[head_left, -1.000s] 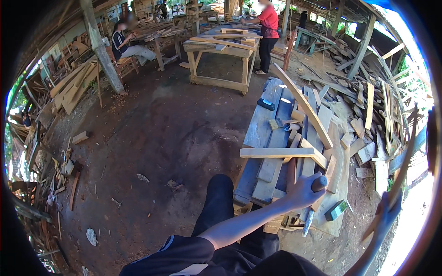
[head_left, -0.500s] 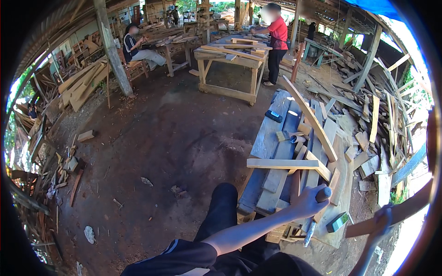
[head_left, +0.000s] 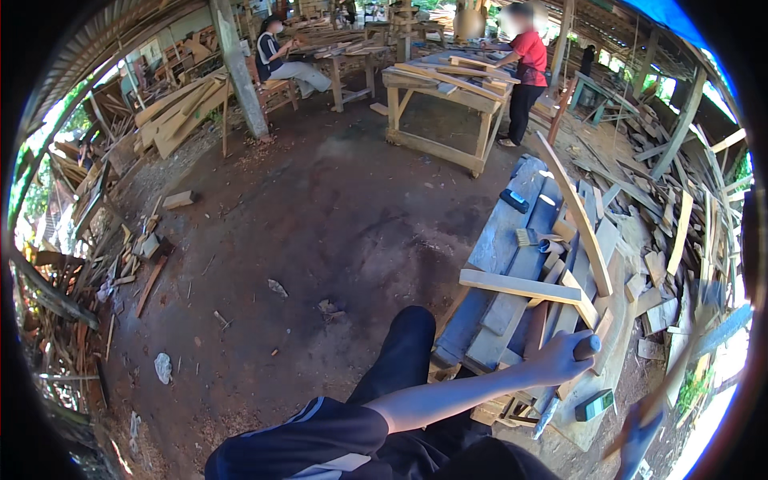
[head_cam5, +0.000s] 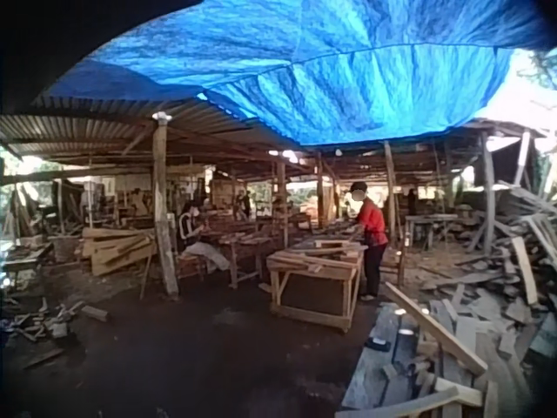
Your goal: Use a mallet and chisel to carve or shape a piece of wood.
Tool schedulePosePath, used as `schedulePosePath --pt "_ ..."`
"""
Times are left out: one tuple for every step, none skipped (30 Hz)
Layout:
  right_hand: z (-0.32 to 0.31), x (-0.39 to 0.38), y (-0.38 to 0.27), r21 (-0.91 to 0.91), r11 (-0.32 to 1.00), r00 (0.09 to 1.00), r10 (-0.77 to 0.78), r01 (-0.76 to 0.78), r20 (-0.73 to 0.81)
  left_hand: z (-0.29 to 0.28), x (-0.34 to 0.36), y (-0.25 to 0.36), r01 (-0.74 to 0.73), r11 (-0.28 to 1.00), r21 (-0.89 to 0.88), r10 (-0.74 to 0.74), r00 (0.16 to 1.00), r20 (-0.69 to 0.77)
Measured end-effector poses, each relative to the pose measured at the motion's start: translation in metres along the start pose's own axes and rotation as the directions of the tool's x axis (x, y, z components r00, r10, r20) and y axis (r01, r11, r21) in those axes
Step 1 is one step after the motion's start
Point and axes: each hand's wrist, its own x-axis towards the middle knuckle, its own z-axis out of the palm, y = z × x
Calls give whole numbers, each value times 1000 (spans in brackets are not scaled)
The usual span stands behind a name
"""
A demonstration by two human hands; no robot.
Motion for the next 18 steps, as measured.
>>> schedulePosePath --pt "-2 6 -18 5 1000 1000 -7 7 12 -4 1 6 70 997 32 -71 997 32" --pt "-16 19 -43 -408 887 935 -67 216 348 -7 1 9 70 996 46 -71 997 8" --pt "-27 32 -68 -636 583 769 29 506 638 -7 0 8 84 994 68 -83 996 -24" --pt "-3 40 -124 -695 614 858 54 375 510 -10 0 6 104 990 96 -98 993 -69" --pt "-11 55 -98 -633 646 879 -131 427 459 -16 0 2 122 985 120 -109 988 -109" --pt "-45 51 -65 -601 773 975 -97 202 202 -12 -1 8 36 999 28 -34 998 -58" --pt "-56 55 -37 -466 885 999 -7 -14 -42 -7 -1 9 -18 999 -40 17 1000 -24" --pt "-69 59 -7 -200 970 976 97 -136 -195 -4 -1 10 -14 998 -55 14 1000 -5" --pt "-72 54 14 99 970 915 242 -222 -322 -2 0 12 21 997 -76 -20 1000 5" --pt "-66 41 49 159 979 921 178 -129 -346 1 1 15 54 993 -106 -51 998 29" --pt "-55 20 84 208 978 920 110 -32 -376 4 -1 9 15 994 -107 -14 1000 6" --pt "-42 5 93 107 981 980 -149 164 -135 -2 -1 14 64 993 -95 -62 998 34" --pt "25 -11 -32 -174 982 990 96 -77 105 -2 -2 2 -40 999 31 42 998 -57" --pt "47 -4 -88 -469 873 916 72 134 396 0 -6 -14 9 997 -74 -13 999 -51" --pt "43 -1 -110 -656 740 874 214 147 437 -1 -2 -10 136 944 -300 -156 987 -44" --pt "36 1 -113 -619 775 902 169 127 397 -6 -4 -18 155 957 -243 -174 983 -60" --pt "23 5 -122 -697 715 909 254 54 331 -13 5 -13 253 936 -245 -234 967 104" --pt "9 5 -110 -663 734 958 56 151 281 -6 8 -4 6 991 -137 -21 994 -111"
